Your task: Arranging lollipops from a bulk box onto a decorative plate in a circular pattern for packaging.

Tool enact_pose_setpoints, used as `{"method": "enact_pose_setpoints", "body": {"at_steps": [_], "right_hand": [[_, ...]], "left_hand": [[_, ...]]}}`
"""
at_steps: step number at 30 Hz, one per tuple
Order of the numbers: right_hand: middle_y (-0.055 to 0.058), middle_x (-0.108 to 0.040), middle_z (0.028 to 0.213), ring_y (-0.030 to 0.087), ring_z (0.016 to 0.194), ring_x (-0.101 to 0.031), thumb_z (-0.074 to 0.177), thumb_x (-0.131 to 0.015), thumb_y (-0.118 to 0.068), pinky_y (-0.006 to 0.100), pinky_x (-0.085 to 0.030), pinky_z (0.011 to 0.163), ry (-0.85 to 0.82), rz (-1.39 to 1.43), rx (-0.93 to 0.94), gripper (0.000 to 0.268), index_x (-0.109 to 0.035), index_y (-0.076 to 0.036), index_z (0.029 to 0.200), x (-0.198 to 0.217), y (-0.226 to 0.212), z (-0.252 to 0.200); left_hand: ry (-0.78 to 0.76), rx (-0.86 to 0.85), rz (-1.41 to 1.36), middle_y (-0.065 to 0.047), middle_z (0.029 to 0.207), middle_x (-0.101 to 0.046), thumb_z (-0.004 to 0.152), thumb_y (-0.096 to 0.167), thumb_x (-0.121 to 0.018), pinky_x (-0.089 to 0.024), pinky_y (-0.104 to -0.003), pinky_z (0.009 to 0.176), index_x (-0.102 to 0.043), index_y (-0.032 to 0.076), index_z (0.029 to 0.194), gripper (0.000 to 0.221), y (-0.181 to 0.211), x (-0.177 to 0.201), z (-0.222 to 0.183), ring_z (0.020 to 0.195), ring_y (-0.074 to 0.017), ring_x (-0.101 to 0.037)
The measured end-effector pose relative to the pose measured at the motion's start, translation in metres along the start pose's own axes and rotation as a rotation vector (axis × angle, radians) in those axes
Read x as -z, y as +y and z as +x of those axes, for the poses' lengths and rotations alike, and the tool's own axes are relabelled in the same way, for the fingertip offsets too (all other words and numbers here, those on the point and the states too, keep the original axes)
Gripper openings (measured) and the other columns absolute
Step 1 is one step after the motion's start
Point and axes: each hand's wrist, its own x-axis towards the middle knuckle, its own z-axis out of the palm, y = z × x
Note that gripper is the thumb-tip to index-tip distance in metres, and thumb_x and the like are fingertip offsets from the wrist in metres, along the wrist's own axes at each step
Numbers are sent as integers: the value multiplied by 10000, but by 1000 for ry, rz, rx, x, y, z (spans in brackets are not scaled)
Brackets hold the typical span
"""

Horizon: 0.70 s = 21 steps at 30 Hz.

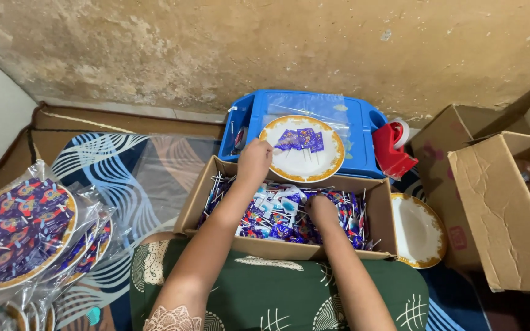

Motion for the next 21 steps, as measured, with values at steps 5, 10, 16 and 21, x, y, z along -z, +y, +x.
{"method": "enact_pose_setpoints", "body": {"at_steps": [5,10,16,21], "right_hand": [[172,-713,944,377,901,-750,882,-647,-163,485,-628,800,-2,-17,-14,197,-816,-79,936,3,-5,0],[157,-714,952,363,904,-751,880,-648,-171,475,-629,803,-8,-13,-32,190,-819,-102,927,-2,0,2],[165,-714,987,365,951,-746,881,-668,-218,494,-626,836,-34,-17,-38,207,-809,-95,970,-1,-2,2],[178,-714,993,377,966,-741,887,-666,-219,503,-622,850,-42,-18,-28,214,-810,-92,982,-2,-2,2]], "left_hand": [[101,14,161,-71,807,-616,835,139,-741,-594,-455,774,-738,135,884,49,-20,-11,13,819,-318,-710],[155,-22,231,-72,776,-614,795,131,-759,-592,-446,735,-735,125,838,50,-29,-38,21,779,-315,-712],[89,17,246,-79,778,-633,848,135,-727,-547,-438,800,-692,102,843,48,-20,-59,33,825,-307,-712],[-33,8,177,-73,818,-659,846,219,-779,-526,-485,836,-688,124,884,137,2,-34,23,893,-321,-705]]}}
